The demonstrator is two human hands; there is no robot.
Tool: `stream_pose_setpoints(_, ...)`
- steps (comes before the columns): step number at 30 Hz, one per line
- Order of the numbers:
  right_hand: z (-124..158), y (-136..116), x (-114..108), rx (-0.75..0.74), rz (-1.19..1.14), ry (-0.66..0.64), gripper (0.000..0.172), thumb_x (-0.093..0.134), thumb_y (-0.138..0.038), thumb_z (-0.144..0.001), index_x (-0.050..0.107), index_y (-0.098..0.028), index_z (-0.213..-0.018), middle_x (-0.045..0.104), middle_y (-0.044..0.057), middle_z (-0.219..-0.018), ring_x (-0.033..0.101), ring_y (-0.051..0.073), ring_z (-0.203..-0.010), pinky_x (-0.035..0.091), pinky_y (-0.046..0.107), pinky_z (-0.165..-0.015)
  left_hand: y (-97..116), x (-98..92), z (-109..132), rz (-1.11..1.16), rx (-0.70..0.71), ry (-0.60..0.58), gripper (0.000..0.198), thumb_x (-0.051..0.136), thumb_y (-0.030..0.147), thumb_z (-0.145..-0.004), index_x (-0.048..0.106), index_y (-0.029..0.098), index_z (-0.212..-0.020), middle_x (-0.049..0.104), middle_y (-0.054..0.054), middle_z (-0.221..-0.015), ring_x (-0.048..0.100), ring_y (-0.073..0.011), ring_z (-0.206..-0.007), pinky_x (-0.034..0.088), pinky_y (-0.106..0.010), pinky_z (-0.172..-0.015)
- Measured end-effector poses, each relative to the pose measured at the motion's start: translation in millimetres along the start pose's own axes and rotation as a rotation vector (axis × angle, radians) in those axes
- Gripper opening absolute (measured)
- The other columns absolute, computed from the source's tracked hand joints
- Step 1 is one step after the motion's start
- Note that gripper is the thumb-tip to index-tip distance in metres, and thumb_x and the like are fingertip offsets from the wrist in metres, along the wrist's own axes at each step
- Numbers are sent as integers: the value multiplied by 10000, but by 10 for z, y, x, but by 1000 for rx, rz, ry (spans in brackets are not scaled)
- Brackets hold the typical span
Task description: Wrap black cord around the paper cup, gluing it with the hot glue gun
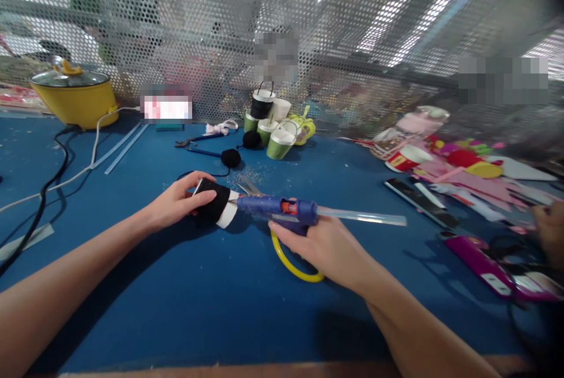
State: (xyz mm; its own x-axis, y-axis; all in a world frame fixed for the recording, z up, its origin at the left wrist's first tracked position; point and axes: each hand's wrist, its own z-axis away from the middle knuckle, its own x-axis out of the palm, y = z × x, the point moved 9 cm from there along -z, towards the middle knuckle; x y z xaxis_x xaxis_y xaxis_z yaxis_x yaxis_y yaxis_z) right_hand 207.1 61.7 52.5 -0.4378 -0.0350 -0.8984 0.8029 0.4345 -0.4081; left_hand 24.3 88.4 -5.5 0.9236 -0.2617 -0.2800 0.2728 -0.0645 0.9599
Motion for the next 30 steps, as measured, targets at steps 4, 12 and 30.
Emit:
stream_pose_setpoints(4,0,9,67,16,-6,-34,174,513,-334,-746,627,-210,-787,642,42,-741,576,166,-607,431,271,-546,-10,-8,2,1,-3,9,336,526,413,-769,496,217,-1040,550,-1,-816,486,-112,-602,392,-210,-510)
stream_pose_setpoints(12,13,50,118,68,-37,-120,183,506,-350,-751,617,-204,-746,618,27,-636,547,157,-533,396,269,-494,5,3,10,24,-2,-10,329,540,401,-764,495,228,-1040,548,2,-826,488,-121,-626,383,-217,-526)
stream_pose_setpoints(30,-24,14,4,48,-96,-39,300,489,-308,-772,459,-196,-496,511,-33,-435,481,104,-425,378,230,-451,17,42,9,39,27,-82,338,550,378,-766,459,210,-1044,539,-2,-876,491,-133,-692,368,-227,-578)
